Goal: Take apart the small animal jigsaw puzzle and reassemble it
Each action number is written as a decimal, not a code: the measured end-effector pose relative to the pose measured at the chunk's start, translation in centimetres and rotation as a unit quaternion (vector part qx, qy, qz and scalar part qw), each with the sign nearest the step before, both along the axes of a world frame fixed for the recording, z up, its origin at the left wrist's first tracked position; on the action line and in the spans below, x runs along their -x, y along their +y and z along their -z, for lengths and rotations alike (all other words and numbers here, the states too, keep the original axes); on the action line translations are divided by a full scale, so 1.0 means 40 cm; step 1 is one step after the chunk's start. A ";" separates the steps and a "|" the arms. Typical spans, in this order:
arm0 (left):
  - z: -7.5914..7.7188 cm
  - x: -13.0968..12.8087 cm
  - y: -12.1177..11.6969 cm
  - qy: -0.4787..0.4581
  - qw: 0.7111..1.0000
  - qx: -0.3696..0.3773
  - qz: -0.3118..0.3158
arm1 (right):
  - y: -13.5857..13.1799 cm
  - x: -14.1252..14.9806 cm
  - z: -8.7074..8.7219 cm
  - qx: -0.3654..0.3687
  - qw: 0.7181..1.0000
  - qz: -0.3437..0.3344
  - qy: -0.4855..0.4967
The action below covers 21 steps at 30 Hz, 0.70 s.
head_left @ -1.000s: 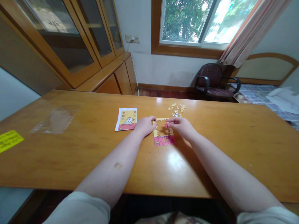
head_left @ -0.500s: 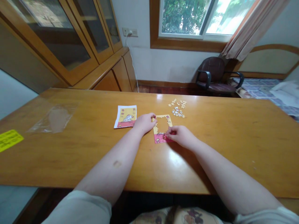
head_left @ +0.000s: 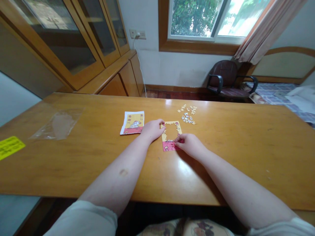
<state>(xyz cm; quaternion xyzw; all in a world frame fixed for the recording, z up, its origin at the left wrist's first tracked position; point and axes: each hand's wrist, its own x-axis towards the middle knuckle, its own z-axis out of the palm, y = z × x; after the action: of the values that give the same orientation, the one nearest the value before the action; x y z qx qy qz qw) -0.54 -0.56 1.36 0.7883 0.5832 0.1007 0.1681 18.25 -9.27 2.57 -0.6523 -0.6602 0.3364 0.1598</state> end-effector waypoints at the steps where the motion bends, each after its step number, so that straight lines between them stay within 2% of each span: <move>1: -0.001 0.000 0.000 0.000 1.000 -0.001 0.000 | -0.001 0.000 0.000 -0.008 1.000 -0.003 -0.011; 6: 0.000 -0.001 -0.001 -0.004 1.000 0.002 -0.002 | -0.006 -0.001 -0.008 -0.060 0.996 -0.023 -0.065; 10: 0.004 -0.001 0.000 -0.005 1.000 0.000 -0.002 | -0.012 -0.005 -0.018 -0.112 0.986 -0.087 -0.087; 13: 0.004 -0.001 0.000 -0.007 1.000 0.000 -0.003 | -0.014 -0.007 -0.015 -0.119 0.980 -0.127 -0.094; 21: -0.003 -0.003 -0.003 -0.008 1.000 0.005 -0.004 | -0.014 -0.005 -0.004 -0.117 0.980 -0.118 -0.112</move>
<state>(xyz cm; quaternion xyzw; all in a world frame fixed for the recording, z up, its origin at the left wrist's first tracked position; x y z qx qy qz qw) -0.43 -0.69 1.49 0.7846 0.5852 0.1050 0.1759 18.46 -9.83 2.73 -0.5800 -0.7811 0.1982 0.1190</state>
